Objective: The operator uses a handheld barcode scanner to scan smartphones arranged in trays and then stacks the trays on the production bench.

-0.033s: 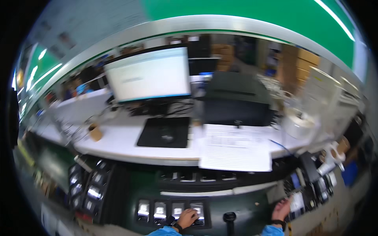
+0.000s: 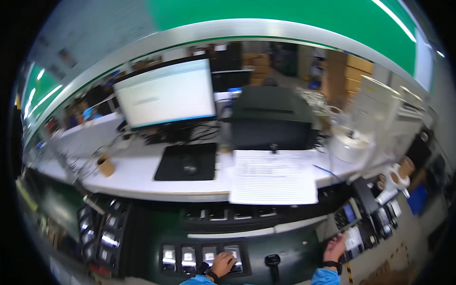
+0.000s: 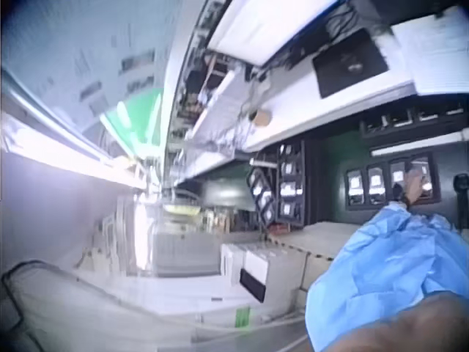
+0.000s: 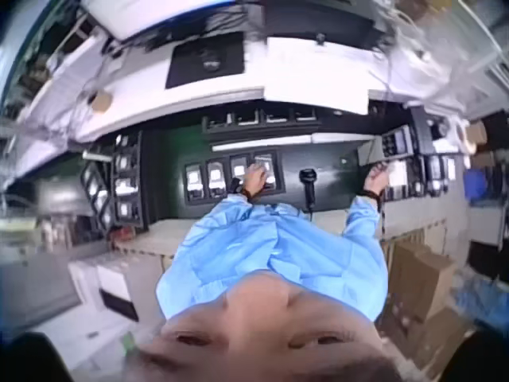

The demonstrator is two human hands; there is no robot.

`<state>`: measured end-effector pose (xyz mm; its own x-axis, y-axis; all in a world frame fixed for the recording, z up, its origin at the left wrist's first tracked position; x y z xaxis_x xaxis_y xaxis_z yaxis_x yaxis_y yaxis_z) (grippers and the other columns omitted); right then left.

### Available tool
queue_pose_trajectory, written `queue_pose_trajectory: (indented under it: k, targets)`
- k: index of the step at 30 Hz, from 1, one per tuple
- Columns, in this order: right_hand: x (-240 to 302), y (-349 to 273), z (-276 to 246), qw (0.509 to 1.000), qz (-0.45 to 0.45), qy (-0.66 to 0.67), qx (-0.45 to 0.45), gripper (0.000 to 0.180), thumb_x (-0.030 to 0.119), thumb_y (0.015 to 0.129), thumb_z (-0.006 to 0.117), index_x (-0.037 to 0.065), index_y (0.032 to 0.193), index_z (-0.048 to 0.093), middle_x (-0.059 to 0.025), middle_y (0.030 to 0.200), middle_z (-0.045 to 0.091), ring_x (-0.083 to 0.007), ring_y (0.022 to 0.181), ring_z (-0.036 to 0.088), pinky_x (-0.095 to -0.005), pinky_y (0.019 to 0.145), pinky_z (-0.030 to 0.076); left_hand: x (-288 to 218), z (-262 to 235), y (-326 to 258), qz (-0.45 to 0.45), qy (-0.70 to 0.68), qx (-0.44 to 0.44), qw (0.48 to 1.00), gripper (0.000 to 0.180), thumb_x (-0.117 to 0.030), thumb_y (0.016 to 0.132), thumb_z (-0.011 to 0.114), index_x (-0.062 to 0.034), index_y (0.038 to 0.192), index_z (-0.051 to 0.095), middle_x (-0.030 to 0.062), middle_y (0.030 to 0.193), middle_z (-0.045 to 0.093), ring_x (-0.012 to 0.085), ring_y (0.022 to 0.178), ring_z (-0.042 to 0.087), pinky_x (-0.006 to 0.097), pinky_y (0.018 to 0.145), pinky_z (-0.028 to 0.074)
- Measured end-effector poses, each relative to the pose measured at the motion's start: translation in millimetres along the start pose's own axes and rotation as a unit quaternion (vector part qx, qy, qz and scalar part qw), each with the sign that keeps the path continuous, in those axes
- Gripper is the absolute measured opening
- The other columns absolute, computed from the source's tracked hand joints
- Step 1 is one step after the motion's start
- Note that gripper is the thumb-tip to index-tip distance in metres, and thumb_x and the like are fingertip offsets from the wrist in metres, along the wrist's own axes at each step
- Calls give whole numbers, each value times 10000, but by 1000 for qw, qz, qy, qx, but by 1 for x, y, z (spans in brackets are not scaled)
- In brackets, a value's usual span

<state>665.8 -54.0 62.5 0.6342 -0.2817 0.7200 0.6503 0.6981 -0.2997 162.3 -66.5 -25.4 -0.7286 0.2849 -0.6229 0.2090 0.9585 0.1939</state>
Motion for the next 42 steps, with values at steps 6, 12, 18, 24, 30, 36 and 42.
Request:
queue_pose_trajectory:
  k: [6,12,18,24,30,36,42]
  targets:
    - [9,-6,22,951,-154,-189,-188,317,390,995,625,109,1125,696,60,696,499,-36,543,450,-213,469,335,-23,37,6,-80,193,49,977,842,-558,755,722,-166,1456,469,227,1541,307,475,1420,247,661,1097,203]
    - [-31,-37,-29,957,-89,-216,-172,137,226,948,646,92,937,673,39,601,500,-56,416,405,-250,325,253,-36,65,9,-108,195,-12,975,935,-437,783,747,-169,1557,297,293,1572,213,563,1352,336,563,1070,412]
    - [-153,-194,-48,931,154,-331,-12,184,221,979,590,56,931,657,-53,694,651,-137,516,569,-291,449,442,-22,78,20,-153,203,-16,967,720,-491,775,725,-154,1386,546,211,1499,370,414,1390,318,666,1092,206]
    - [-167,-213,6,843,125,-483,204,282,149,937,610,-53,755,686,-95,584,642,-163,488,594,-329,488,473,-18,42,15,-56,249,32,966,700,-477,793,713,-191,1406,533,204,1535,336,426,1427,277,693,1090,216]
    - [-213,-186,18,742,177,-571,301,202,198,969,611,19,947,701,-57,732,695,-156,662,680,-324,603,539,-37,22,20,-159,100,-70,980,933,-305,602,845,-165,1449,480,216,1592,260,460,1435,278,593,1140,273]
    - [-229,-197,39,748,220,-544,309,194,133,958,604,-37,1017,676,-103,733,686,-165,574,660,-318,540,532,-35,5,24,-180,-35,-101,978,995,-146,628,789,-99,1507,325,316,1523,257,508,1403,281,546,1165,282]
    - [-249,-201,44,738,238,-559,293,168,122,953,587,-23,991,664,-94,715,666,-176,547,651,-320,500,517,-10,-20,8,-158,-163,-40,973,910,-102,742,725,-34,1520,258,304,1530,266,485,1411,303,488,1186,278]
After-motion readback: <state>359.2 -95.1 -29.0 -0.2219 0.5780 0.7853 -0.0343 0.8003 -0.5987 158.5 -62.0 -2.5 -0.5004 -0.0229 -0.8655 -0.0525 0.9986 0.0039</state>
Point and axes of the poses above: each hand's wrist, its own y-axis towards the middle knuckle, its own z-axis out of the palm, x = y × z, the point moved 2 cm from there along y, towards the middle knuckle
